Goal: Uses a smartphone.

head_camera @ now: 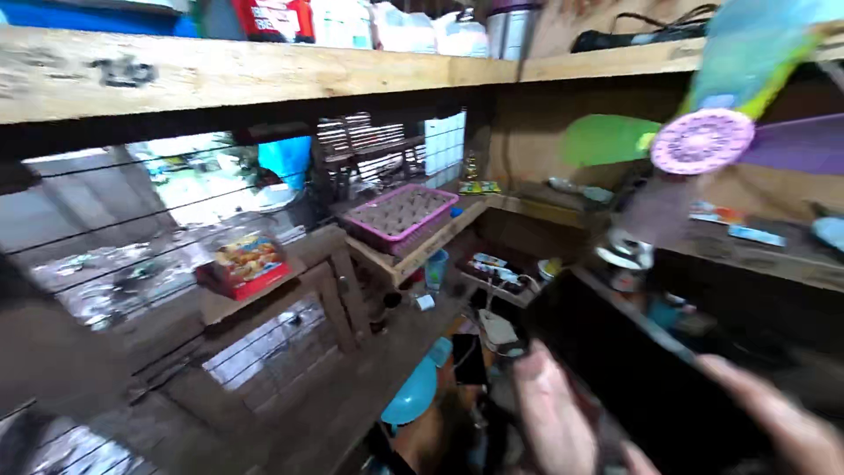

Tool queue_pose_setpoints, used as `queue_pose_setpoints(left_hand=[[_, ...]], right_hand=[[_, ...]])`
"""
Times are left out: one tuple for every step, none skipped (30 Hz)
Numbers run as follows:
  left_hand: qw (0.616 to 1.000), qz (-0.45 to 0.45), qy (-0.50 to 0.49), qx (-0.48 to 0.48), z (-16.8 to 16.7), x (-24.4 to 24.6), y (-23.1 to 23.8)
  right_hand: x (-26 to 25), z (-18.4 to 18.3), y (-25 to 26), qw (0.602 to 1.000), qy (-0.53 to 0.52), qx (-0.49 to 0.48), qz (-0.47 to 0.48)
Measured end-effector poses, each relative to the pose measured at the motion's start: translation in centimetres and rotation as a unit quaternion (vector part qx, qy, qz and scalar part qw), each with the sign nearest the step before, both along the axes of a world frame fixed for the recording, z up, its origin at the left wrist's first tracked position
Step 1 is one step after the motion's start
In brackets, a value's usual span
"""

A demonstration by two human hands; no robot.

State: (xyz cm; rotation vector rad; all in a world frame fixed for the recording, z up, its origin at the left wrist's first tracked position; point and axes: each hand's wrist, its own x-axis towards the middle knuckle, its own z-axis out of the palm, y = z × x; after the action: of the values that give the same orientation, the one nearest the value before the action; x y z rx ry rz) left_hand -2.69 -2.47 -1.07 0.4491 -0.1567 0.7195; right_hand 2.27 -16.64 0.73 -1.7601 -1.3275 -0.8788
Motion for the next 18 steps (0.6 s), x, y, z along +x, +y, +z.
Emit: queue_pose_setpoints(left_hand=[[0.999,0.023,0.037,-0.008,-0.6,-0.3,-0.3],[0.996,0.034,0.079,-0.012,-1.2,-0.6,-0.5],[0.992,0.043,0.121,-0.007,-1.7,-1.0,-0.4],[0.986,0.043,0.163,0.002,-2.2,-1.3,-0.3],[0.979,0.040,0.199,0.001,-2.6,-1.6,0.0],[0.975,0.034,0.222,-0.003,-2.9,-1.9,0.3],[0.972,0.030,0.232,-0.004,-3.3,-2.1,0.6],[0.971,0.019,0.236,0.000,-3.8,-2.4,0.9],[0.971,0.005,0.239,-0.003,-4.3,-2.6,1.1],[0.971,-0.010,0.238,-0.015,-4.8,-2.6,1.4],[0.972,-0.028,0.233,-0.030,-5.1,-2.6,1.5],[0.972,-0.047,0.227,-0.045,-5.2,-2.7,1.6],[0.971,-0.068,0.222,-0.056,-5.4,-2.8,1.6],[0.970,-0.081,0.219,-0.065,-5.6,-2.9,1.7],[0.969,-0.087,0.220,-0.068,-5.7,-2.9,1.7],[0.969,-0.087,0.220,-0.067,-5.8,-2.9,1.9],[0.971,-0.087,0.214,-0.066,-5.9,-2.8,2.1],[0.972,-0.086,0.209,-0.062,-6.0,-2.8,2.2]], right_hand=[[-0.5,-2.0,0.5,1.000,0.010,0.019,-0.004],[-0.8,-4.0,1.1,0.999,0.011,0.031,-0.010],[-1.1,-5.6,1.6,0.999,0.016,0.036,-0.011],[-1.3,-6.8,1.8,0.999,0.029,0.030,-0.005],[-1.5,-7.5,2.0,0.999,0.046,0.028,0.009],[-1.5,-7.8,2.0,0.996,0.077,0.030,0.033],[-1.6,-7.9,1.9,0.990,0.124,0.033,0.062],[-1.7,-8.1,1.7,0.976,0.185,0.047,0.101],[-1.8,-8.2,1.7,0.958,0.244,0.061,0.135],[-1.7,-8.3,1.8,0.943,0.287,0.071,0.155],[-1.8,-8.3,2.2,0.932,0.311,0.082,0.167],[-1.8,-8.4,2.6,0.927,0.320,0.092,0.173],[-1.9,-8.5,2.9,0.926,0.321,0.099,0.173],[-2.0,-8.7,3.2,0.926,0.319,0.104,0.170],[-2.1,-8.8,3.5,0.928,0.317,0.109,0.165],[-2.2,-8.8,3.7,0.929,0.315,0.111,0.161],[-2.3,-8.9,3.8,0.929,0.314,0.111,0.160],[-2.3,-8.9,4.0,0.929,0.314,0.109,0.160]])
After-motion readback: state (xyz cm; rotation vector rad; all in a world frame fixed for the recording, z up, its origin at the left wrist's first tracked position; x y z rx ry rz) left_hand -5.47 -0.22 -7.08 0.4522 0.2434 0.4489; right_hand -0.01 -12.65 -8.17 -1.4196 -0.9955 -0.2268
